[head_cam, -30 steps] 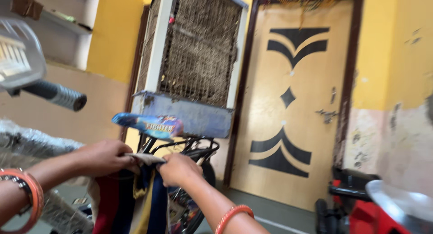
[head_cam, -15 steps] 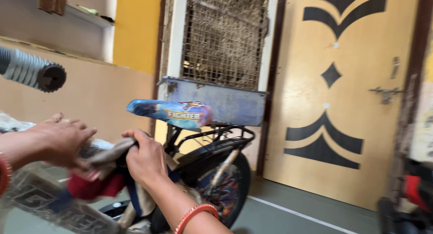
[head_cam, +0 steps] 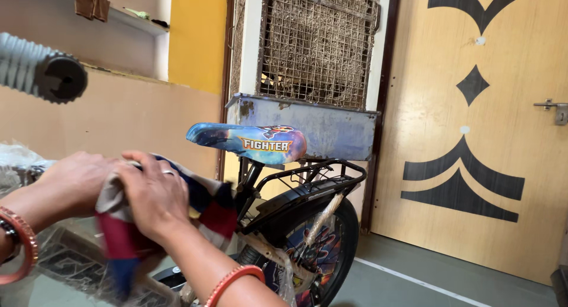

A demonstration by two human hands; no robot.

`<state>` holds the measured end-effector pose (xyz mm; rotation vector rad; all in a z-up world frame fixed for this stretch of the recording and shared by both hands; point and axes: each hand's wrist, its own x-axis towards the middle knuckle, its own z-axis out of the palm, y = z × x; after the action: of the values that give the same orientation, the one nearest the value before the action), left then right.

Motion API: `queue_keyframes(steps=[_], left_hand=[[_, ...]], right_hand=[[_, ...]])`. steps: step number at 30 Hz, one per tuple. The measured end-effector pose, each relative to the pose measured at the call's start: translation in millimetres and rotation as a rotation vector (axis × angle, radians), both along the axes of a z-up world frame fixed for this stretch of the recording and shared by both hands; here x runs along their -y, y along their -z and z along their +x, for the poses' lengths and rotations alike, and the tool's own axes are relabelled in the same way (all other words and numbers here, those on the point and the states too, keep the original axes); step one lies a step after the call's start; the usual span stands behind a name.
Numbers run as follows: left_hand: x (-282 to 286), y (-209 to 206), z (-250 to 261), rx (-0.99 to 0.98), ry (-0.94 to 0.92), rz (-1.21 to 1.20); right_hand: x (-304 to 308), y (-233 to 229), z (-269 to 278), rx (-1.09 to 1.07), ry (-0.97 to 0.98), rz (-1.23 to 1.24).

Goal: The person wipes a red motorcycle and a bicycle with a cloth. They clean the motorcycle's seat, rear, and front sections, then move to the bicycle and wipe its frame and handlebars.

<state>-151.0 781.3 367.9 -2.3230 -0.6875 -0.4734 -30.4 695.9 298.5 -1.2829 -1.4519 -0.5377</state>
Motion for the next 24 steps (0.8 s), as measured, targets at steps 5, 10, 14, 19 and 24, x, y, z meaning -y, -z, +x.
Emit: queue_keyframes(steps=[5,10,14,19,24], left_hand=[[13.6,1.3,-2.8,-0.074,-0.173,-0.158],[38.4,-3.4,-9.8,-0.088,-0.179,-0.191],[37.0,-6.7,-9.3,-0.036,-0.114,-0.091],[43.1,-4.4,-13.1,-0.059,-0.163,-0.161],[58.7,-7.5,-19.1,-0.064,-0.166,-0.183]], right_hand=[[43.0,4.1,19.7,-0.031,0.012,-0.246],[38.4,-4.4,30.4,-0.252,0.306,-0.431],[11.2,1.6,3.9,-0.059,-0.025,0.011],[42.0,8.8,34.5,-0.171,0.159,-0.428],[30.4,-3.4,22.4,-0.251,0.28,-0.31]])
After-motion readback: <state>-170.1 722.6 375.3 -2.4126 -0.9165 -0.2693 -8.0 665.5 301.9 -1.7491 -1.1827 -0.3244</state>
